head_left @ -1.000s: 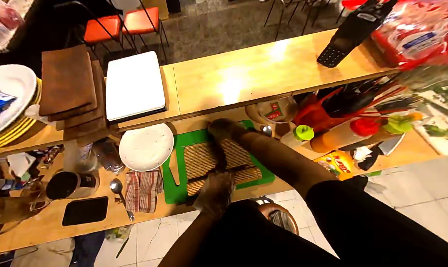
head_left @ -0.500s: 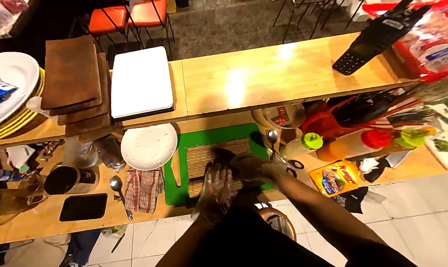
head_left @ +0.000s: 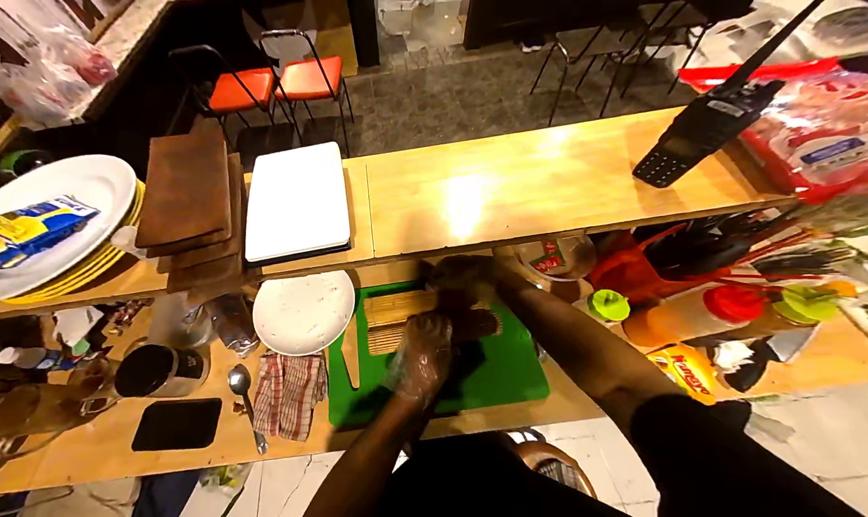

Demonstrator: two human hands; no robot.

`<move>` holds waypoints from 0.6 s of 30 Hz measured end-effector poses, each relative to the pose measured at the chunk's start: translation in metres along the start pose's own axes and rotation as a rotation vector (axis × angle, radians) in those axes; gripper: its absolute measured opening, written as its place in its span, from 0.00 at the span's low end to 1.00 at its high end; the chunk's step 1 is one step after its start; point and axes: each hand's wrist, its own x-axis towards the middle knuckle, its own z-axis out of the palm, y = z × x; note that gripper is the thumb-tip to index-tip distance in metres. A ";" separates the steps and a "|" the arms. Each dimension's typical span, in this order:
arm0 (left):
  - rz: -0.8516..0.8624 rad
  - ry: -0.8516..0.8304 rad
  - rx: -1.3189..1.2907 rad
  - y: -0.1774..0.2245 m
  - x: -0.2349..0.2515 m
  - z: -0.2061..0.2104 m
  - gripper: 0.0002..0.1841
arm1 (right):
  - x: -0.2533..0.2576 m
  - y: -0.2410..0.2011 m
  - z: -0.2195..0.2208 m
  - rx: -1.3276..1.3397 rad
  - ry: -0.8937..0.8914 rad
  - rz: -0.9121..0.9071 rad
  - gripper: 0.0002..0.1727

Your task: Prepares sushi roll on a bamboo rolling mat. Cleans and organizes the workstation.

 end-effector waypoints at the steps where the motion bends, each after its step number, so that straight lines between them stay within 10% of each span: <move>1: 0.001 0.023 0.013 -0.003 0.004 0.002 0.25 | -0.003 -0.015 0.001 -0.062 -0.062 0.121 0.19; 3: -0.011 0.035 0.025 -0.003 0.002 0.003 0.22 | 0.020 0.029 0.042 -0.160 0.196 -0.218 0.19; 18: -0.243 -0.062 -0.356 0.008 -0.003 -0.024 0.21 | 0.032 -0.005 0.035 -0.391 0.008 0.044 0.19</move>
